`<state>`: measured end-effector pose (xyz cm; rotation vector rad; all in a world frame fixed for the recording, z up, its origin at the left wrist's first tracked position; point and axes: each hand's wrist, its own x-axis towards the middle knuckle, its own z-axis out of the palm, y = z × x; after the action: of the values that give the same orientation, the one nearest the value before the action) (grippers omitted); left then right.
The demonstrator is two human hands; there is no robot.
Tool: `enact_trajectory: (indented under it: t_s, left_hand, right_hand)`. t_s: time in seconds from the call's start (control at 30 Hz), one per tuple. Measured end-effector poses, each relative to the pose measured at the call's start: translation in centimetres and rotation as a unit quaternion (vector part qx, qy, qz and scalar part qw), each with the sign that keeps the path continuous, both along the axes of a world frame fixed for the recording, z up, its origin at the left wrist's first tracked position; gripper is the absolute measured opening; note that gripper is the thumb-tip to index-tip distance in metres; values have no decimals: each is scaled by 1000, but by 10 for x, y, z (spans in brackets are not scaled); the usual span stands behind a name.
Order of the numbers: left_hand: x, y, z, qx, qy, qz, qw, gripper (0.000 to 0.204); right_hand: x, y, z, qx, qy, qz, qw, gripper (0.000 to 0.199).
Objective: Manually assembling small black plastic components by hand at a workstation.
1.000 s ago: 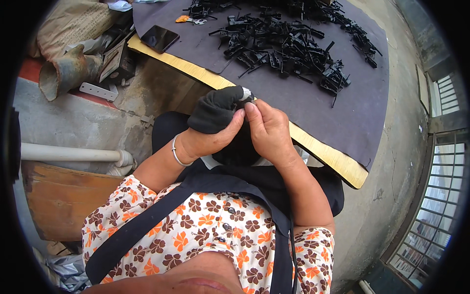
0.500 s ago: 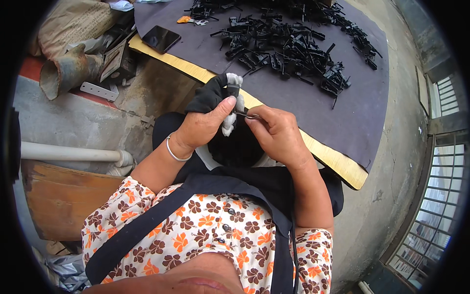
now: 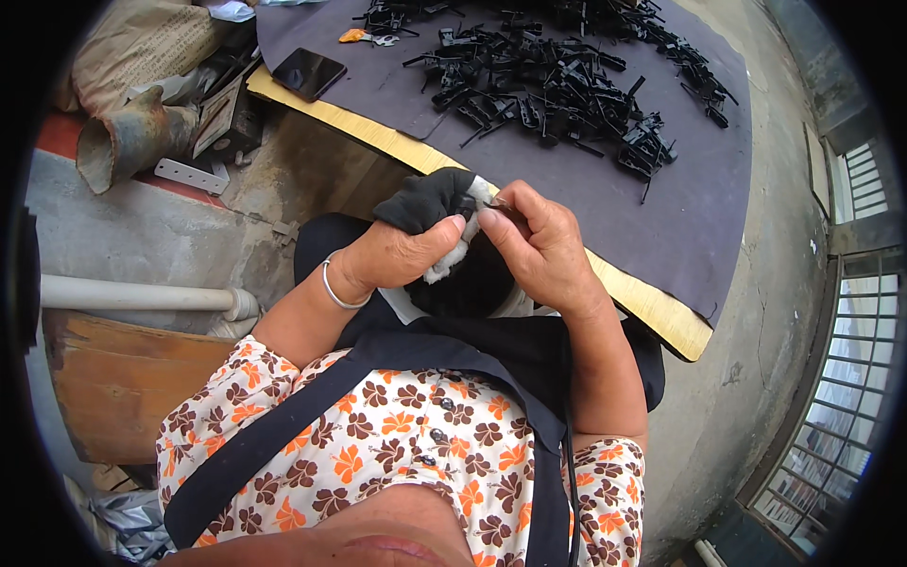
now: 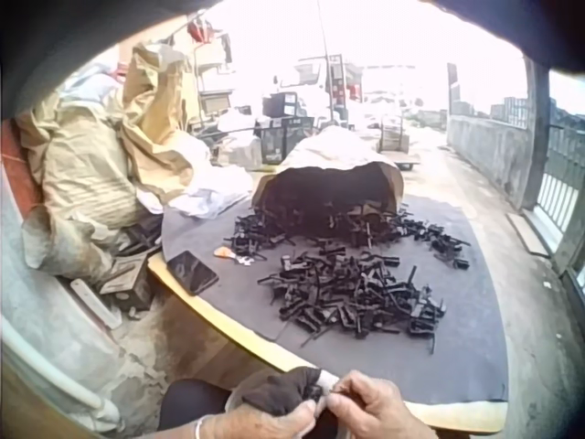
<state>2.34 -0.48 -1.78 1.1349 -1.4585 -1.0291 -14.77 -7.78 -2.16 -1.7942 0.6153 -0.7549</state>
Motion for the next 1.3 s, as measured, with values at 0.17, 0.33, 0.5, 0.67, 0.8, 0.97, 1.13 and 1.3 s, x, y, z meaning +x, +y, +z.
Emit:
enact_trajectory:
  t_s: [0.17, 0.33, 0.5, 0.67, 0.8, 0.97, 1.13, 1.3]
  left_hand:
    - [-1, -2, 4, -12, -24, 35, 999, 24]
    - [-1, -4, -3, -107, -142, 24, 984, 25]
    - [1, 0, -7, -116, -202, 32, 972, 23]
    - [4, 6, -12, -188, -192, 70, 961, 15]
    - [23, 11, -23, -267, -360, 36, 893, 16]
    - [22, 15, -18, -198, -383, 10, 902, 29]
    - [21, 13, -30, -235, -371, 82, 895, 27]
    - [8, -2, -32, -292, -336, 113, 888, 31]
  right_hand:
    - [1, 2, 5, -28, 52, 48, 997, 29]
    - [9, 7, -2, 25, 97, 21, 995, 33]
    - [23, 13, -27, 29, 3, -2, 1000, 29]
    - [25, 11, -20, 94, 11, 58, 994, 29]
    - [15, -20, 10, -162, 144, -96, 972, 21]
    - [5, -91, 8, -293, 359, -259, 847, 23]
    - [3, -73, 0, -319, 362, -232, 845, 20]
    - [-6, -44, -16, -347, 191, -266, 879, 10]
